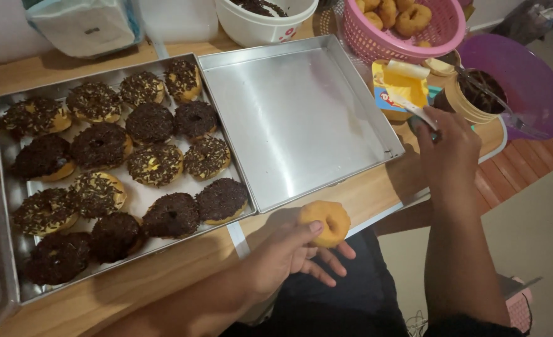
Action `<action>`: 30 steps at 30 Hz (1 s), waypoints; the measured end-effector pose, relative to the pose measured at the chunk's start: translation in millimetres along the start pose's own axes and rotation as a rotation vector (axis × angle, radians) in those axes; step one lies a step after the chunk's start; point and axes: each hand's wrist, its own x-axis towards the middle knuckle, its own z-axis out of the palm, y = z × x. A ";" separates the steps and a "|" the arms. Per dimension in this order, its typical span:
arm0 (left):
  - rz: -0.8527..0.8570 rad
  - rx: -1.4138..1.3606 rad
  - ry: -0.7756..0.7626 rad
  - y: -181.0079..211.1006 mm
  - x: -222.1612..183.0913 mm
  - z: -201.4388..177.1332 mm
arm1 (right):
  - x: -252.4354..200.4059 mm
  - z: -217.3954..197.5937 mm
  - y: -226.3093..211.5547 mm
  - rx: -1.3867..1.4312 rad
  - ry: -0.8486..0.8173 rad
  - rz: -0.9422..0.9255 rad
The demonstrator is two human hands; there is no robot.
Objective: Applying yellow spread to plain donuts and dipping them in chocolate shavings to prepare decorated donuts.
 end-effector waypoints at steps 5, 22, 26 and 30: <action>-0.002 -0.017 -0.010 -5.6 5.0 -4.4 | 23.7 11.0 -26.7 0.476 0.024 0.570; -0.029 -0.048 0.015 3.5 -1.1 1.0 | 9.4 -19.1 15.2 0.057 -0.002 -0.175; -0.029 -0.081 0.045 6.8 -2.5 4.1 | 10.3 -18.2 16.1 -0.060 -0.053 -0.117; -0.043 -0.057 0.025 6.2 -2.4 3.1 | 15.7 -5.1 22.1 -0.064 -0.075 -0.176</action>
